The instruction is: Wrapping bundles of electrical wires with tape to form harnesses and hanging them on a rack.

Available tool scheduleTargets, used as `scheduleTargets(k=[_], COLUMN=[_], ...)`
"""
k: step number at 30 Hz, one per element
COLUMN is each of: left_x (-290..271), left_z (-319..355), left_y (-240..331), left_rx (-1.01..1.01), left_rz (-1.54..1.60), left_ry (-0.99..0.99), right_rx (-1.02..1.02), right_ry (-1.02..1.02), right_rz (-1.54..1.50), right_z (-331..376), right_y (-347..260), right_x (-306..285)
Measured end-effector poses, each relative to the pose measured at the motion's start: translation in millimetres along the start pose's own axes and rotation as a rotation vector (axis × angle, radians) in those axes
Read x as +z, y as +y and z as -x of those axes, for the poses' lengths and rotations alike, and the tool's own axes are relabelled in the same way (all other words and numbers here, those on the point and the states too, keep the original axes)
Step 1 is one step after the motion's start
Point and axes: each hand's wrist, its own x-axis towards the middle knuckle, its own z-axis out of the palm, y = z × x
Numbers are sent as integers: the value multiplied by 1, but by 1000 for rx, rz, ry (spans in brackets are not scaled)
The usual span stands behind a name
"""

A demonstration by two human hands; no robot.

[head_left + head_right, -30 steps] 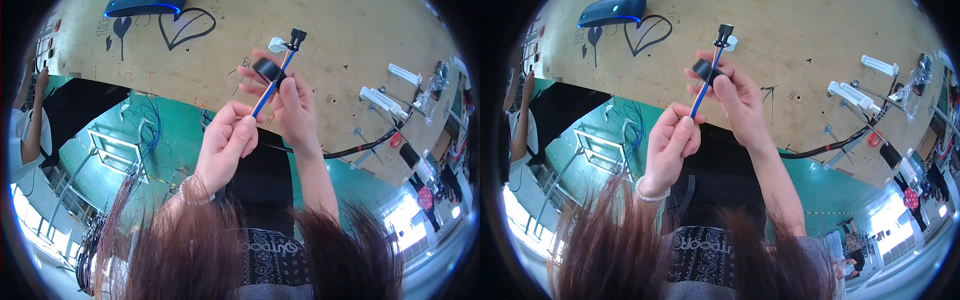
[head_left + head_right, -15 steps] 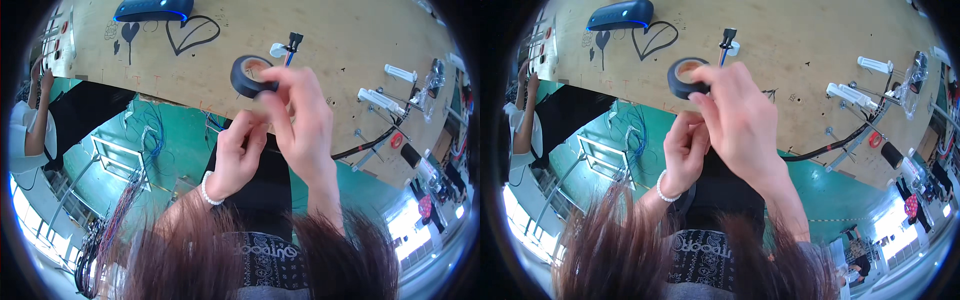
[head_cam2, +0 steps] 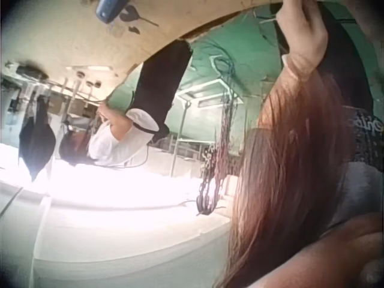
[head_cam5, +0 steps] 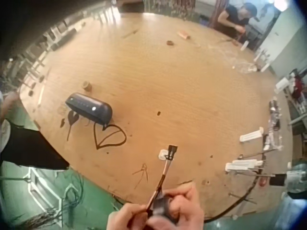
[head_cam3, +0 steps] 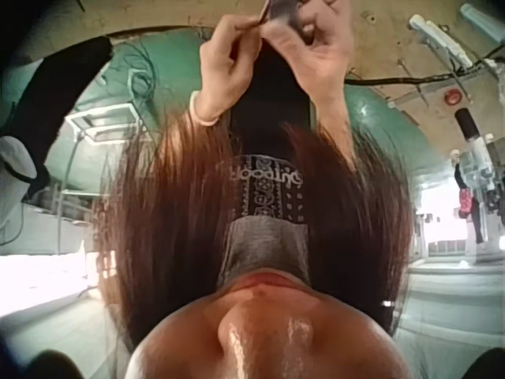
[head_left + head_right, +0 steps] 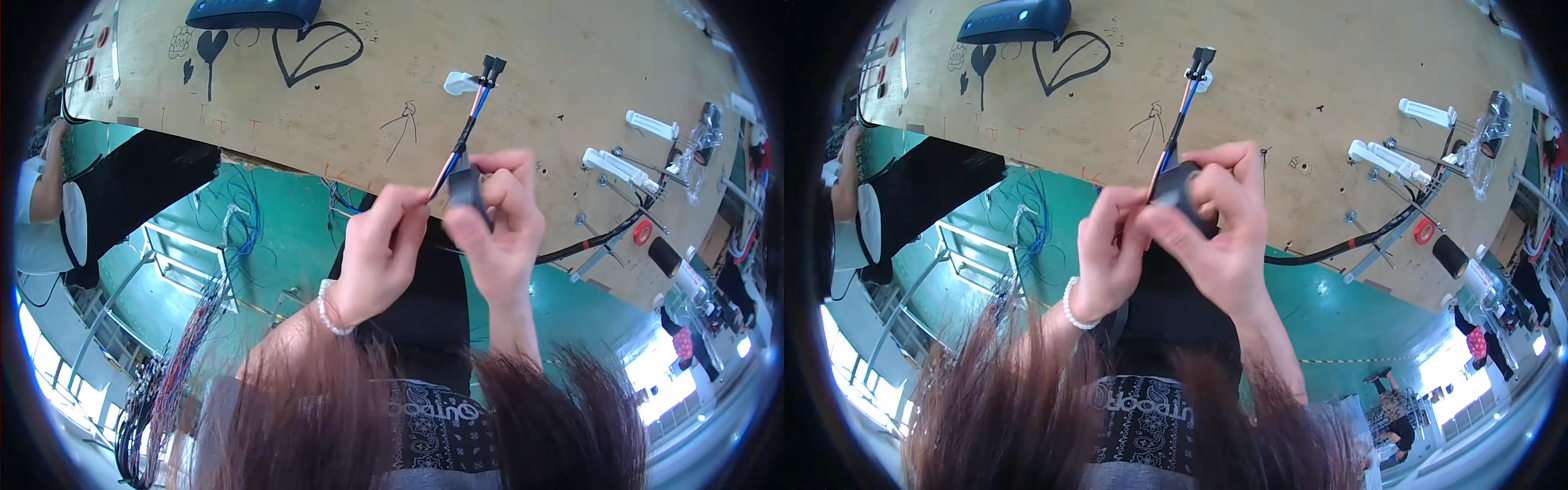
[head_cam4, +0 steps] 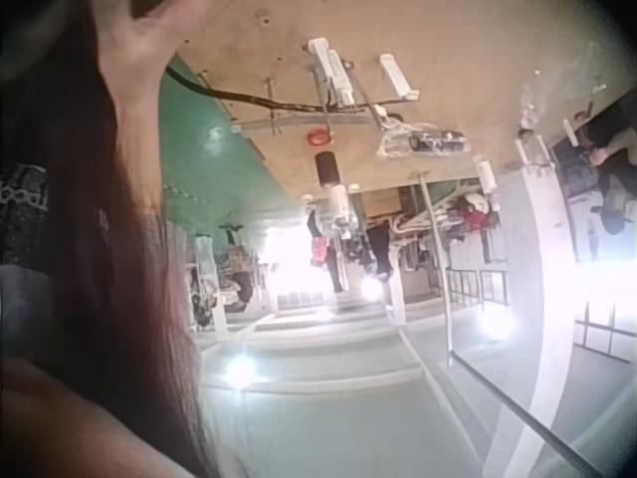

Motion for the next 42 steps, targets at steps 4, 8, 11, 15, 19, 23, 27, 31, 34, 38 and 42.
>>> scheduleTargets(k=[4,8,11,15,19,23,27,31,34,38,42], left_x=[3,-6,-10,-6,-14,-7,-6,-3,-4,-6,-7], left_z=[6,22,23,18,22,24,23,27,28,31,34], left_y=[-7,-14,-6,0,-6,-10,-9,-4,-5,-2,-10], left_rx=[221,21,-130,-279,-191,102,17,-134,-195,-280,-170], left_rz=[-75,17,303,691,297,-1,137,262,436,673,149], left_ry=[40,-38,-97,-152,-103,30,-32,-31,-96,-160,-100], right_rx=[-215,257,211,182,158,-171,-186,-7,219,189,166], right_ry=[-194,132,123,-54,61,-85,-135,39,73,-65,91], right_rz=[615,200,-289,-897,-86,624,525,264,-237,-884,-157], right_z=[-27,-8,-30,-21,22,2,-11,-4,-14,-10,34], right_y=[-28,-7,8,44,22,-38,-35,-9,14,53,39], right_x=[2,23,26,28,12,8,4,26,30,40,27])
